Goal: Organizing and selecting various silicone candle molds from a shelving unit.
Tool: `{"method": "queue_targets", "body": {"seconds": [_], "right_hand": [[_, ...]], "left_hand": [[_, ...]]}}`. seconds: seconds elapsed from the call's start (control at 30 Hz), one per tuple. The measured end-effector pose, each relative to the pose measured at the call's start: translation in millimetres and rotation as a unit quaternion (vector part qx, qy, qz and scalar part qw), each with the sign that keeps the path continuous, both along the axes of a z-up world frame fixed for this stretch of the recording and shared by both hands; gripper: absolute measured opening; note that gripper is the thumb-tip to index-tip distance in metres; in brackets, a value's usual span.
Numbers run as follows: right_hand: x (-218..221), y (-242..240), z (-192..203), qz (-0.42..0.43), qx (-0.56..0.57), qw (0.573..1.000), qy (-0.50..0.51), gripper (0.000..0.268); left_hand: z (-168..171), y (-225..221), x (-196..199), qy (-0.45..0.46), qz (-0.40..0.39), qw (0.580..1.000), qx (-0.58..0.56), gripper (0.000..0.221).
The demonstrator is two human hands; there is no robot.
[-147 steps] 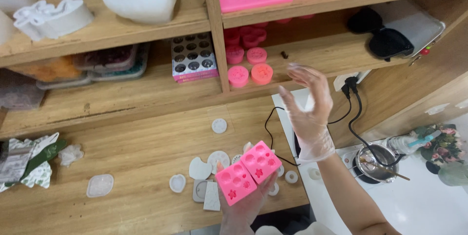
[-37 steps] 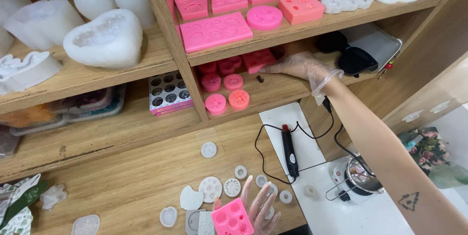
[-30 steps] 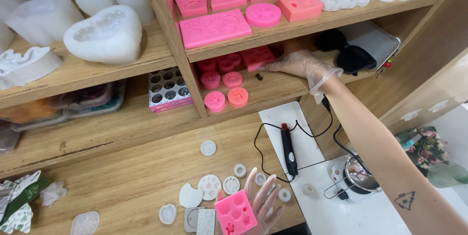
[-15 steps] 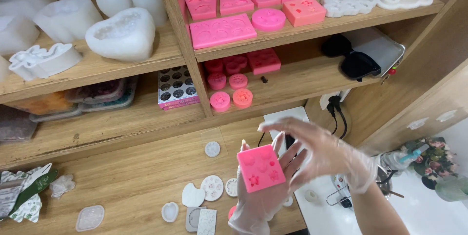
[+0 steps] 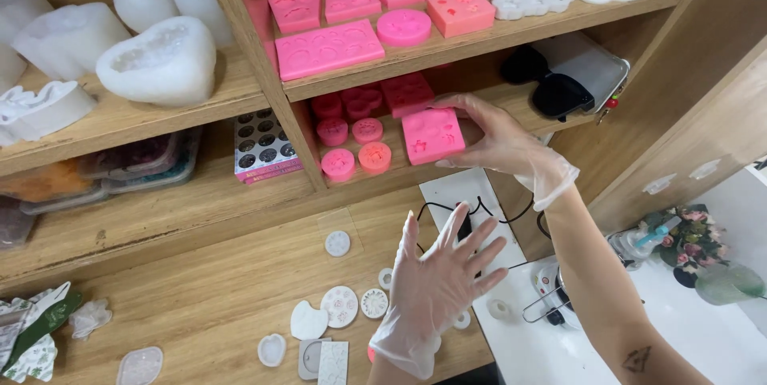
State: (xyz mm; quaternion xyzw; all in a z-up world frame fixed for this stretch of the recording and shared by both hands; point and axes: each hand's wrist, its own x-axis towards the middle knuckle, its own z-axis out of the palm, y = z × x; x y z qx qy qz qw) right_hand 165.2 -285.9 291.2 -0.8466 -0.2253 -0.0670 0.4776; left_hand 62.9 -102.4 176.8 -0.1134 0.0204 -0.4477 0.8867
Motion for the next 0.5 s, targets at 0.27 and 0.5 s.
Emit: {"method": "queue_targets", "body": {"seconds": [0.27, 0.5], "right_hand": [[14.4, -0.1, -6.0, -0.037, -0.133, 0.990, -0.036, 0.082], [10.8, 2.9, -4.5, -0.006, -0.065, 0.997, -0.040, 0.082]], "left_hand": [[-28.1, 30.7, -32.4, 0.080, 0.018, 0.995, 0.060, 0.071], [-35.3, 36.8, -43.4, 0.119, 0.017, 0.992, 0.050, 0.067]]}}
